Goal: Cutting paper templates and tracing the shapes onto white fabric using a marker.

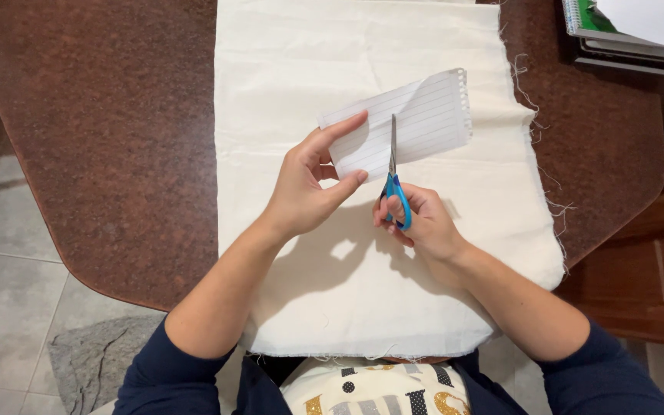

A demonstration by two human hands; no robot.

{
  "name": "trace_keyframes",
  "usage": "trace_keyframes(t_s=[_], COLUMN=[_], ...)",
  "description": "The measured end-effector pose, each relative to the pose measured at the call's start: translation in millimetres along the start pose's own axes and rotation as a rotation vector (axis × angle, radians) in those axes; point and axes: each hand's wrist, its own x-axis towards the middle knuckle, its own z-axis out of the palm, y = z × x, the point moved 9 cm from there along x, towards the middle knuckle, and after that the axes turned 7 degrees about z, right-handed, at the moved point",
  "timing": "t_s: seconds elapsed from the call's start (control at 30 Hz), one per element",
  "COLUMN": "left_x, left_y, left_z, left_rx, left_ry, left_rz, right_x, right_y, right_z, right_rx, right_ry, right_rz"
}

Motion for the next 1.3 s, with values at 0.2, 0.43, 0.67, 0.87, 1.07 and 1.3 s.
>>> trace_keyframes(t_s=[0.2, 0.43, 0.67, 0.87, 1.07, 1.3], left_x=[4, 2, 0, -21, -34, -28], left_y=[5, 4, 16, -13, -40, -37], left_z=[-5, 0, 5, 27, 12, 9], left_rx=[-0.004, -0.001, -0.094, -0.328, -0.194, -0.115], left_ry=[-0.058, -0.091, -0.025, 0.392, 0.488, 0.382], left_rz=[-0.032, -0.052, 0.012, -0.226, -0.285, -0.317], right_x=[0, 0, -2, -4, -4, -8], right_y=[5, 3, 2, 14, 5, -1], right_z=[-3, -8, -6, 1, 6, 0], right_rx=[-0.014, 0.000, -0.013, 0.019, 0.014, 0.018], right_ry=[-0.015, 0.009, 0.013, 0.049, 0.068, 0.096], right_rz=[-0.005, 0.010, 0.001, -0.045, -0.063, -0.040])
